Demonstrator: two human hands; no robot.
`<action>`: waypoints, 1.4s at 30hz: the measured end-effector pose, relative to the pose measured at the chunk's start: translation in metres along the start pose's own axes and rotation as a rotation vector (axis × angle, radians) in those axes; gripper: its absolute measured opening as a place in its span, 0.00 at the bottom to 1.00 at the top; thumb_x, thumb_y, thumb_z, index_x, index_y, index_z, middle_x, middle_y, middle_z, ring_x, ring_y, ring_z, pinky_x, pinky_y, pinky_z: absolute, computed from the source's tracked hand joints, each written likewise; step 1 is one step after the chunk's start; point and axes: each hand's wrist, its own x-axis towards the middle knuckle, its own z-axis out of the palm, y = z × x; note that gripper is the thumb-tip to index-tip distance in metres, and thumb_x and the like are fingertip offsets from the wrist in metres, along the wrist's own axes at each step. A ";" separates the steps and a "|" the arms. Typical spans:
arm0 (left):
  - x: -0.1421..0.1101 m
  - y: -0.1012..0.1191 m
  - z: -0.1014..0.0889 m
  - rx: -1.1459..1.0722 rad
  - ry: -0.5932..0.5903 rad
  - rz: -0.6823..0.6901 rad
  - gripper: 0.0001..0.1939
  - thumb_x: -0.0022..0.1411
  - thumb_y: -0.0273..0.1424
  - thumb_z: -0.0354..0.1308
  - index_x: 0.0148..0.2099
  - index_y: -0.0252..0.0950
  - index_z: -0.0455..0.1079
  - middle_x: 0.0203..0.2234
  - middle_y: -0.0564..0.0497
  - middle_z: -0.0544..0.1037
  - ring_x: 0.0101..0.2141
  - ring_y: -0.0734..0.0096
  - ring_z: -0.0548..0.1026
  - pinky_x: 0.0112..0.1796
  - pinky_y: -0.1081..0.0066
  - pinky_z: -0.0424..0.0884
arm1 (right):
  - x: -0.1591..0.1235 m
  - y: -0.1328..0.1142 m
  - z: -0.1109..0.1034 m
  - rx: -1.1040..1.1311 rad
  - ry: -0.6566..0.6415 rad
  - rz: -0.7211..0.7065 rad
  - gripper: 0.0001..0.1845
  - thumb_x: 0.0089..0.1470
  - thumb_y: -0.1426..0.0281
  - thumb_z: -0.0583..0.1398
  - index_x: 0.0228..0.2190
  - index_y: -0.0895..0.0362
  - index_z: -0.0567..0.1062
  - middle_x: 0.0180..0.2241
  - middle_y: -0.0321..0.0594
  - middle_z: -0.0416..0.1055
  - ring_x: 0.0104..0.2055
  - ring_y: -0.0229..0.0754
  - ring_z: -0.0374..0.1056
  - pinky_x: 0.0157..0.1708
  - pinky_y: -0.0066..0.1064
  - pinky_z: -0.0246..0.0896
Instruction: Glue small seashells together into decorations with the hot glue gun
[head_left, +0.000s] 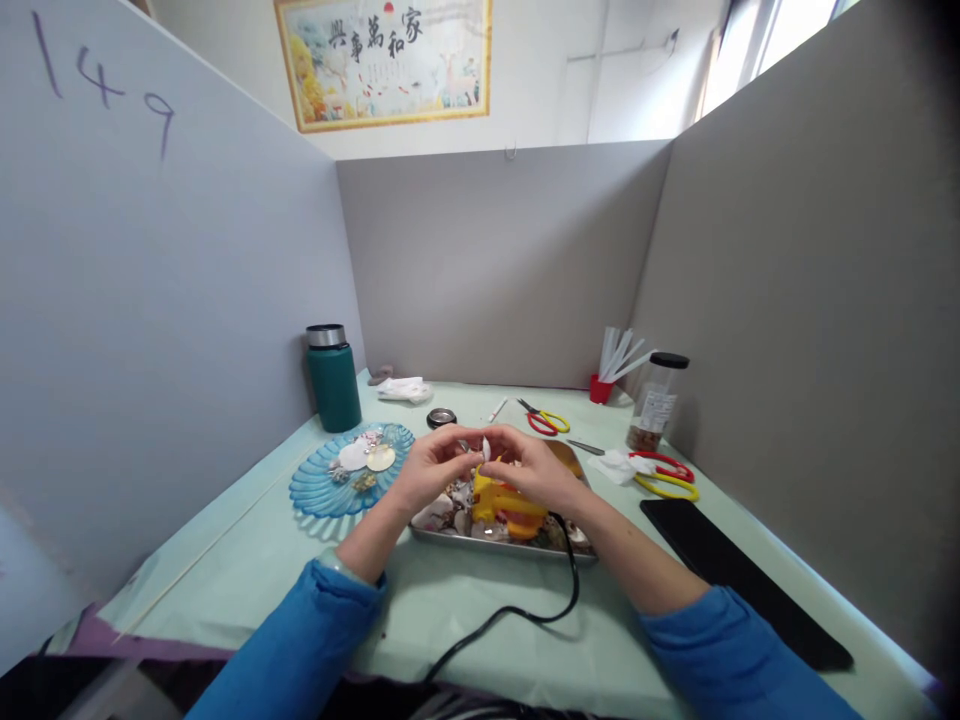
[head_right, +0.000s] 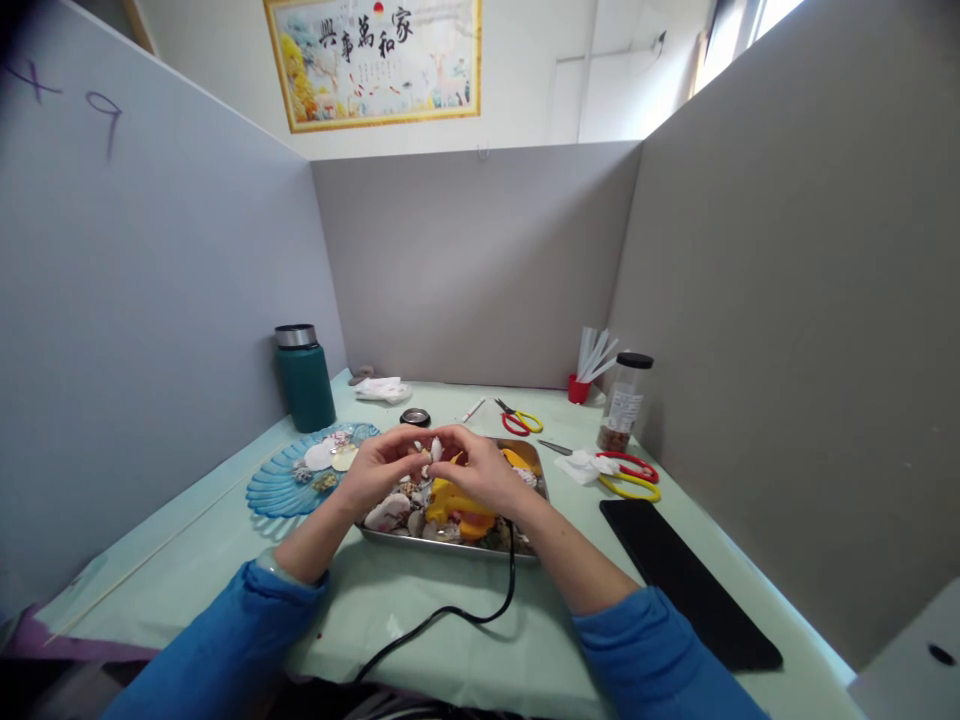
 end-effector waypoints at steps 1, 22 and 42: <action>0.000 0.001 0.000 0.002 -0.002 0.009 0.16 0.53 0.34 0.61 0.45 0.36 0.72 0.33 0.50 0.72 0.22 0.81 0.69 0.25 0.76 0.68 | 0.000 0.000 0.000 -0.001 -0.005 -0.006 0.18 0.50 0.68 0.60 0.45 0.56 0.69 0.36 0.38 0.70 0.34 0.37 0.65 0.33 0.28 0.61; -0.001 0.001 0.000 0.030 -0.001 0.035 0.16 0.53 0.34 0.61 0.45 0.36 0.73 0.27 0.52 0.68 0.24 0.78 0.66 0.25 0.75 0.67 | -0.002 -0.009 -0.002 -0.007 -0.035 0.028 0.18 0.49 0.68 0.61 0.44 0.55 0.72 0.35 0.37 0.71 0.32 0.37 0.65 0.32 0.28 0.60; 0.000 0.003 0.006 -0.191 0.018 -0.105 0.17 0.49 0.32 0.64 0.44 0.34 0.73 0.22 0.55 0.69 0.21 0.80 0.65 0.23 0.76 0.64 | -0.003 -0.005 0.002 -0.107 0.038 -0.115 0.17 0.51 0.71 0.60 0.45 0.54 0.71 0.37 0.38 0.71 0.33 0.37 0.64 0.33 0.28 0.59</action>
